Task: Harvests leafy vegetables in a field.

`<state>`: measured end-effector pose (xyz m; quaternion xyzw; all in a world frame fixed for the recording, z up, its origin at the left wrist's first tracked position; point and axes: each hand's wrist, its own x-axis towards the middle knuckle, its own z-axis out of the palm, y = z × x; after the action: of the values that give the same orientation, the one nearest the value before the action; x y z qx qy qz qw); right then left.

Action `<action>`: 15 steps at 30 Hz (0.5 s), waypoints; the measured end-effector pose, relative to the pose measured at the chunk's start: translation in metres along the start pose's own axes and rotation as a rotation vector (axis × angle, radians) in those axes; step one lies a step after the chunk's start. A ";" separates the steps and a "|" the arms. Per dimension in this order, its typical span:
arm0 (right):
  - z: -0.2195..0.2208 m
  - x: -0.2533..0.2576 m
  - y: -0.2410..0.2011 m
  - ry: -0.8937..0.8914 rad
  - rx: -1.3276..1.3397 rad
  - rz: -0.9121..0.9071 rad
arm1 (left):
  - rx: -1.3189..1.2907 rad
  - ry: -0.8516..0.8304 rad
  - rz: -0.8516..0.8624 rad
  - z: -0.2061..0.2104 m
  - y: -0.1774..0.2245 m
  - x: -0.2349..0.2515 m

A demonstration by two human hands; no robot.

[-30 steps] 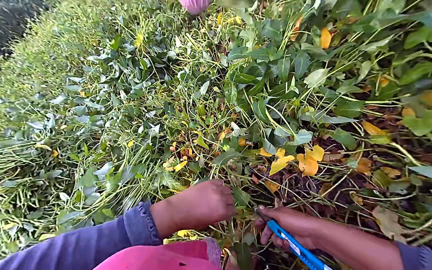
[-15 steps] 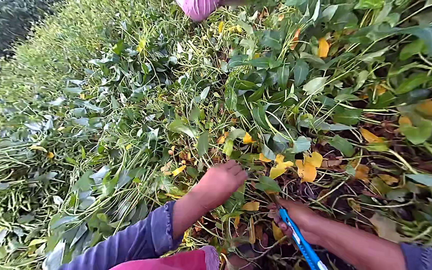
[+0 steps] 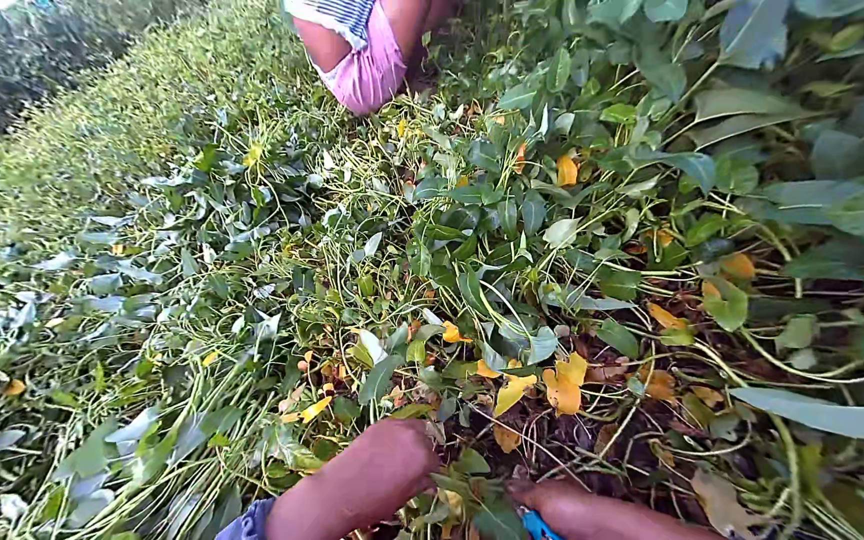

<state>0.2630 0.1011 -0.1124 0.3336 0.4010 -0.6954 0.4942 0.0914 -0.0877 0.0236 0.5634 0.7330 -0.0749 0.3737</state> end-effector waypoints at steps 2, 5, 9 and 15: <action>-0.014 -0.010 -0.002 -0.104 -0.224 -0.050 | -0.060 0.092 -0.072 -0.012 -0.014 -0.017; -0.035 -0.043 -0.021 -0.284 -0.528 -0.153 | -0.243 0.164 -0.117 -0.044 -0.029 -0.063; -0.046 -0.126 -0.102 -0.223 -0.858 -0.466 | -0.401 0.027 -0.149 -0.058 -0.024 -0.090; -0.037 -0.132 -0.183 0.666 -0.964 -0.905 | -0.858 0.633 -0.597 -0.143 -0.038 -0.064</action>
<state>0.1290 0.2245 0.0262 0.0749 0.8891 -0.4397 0.1029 -0.0025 -0.0746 0.1542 0.1276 0.8994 0.2968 0.2944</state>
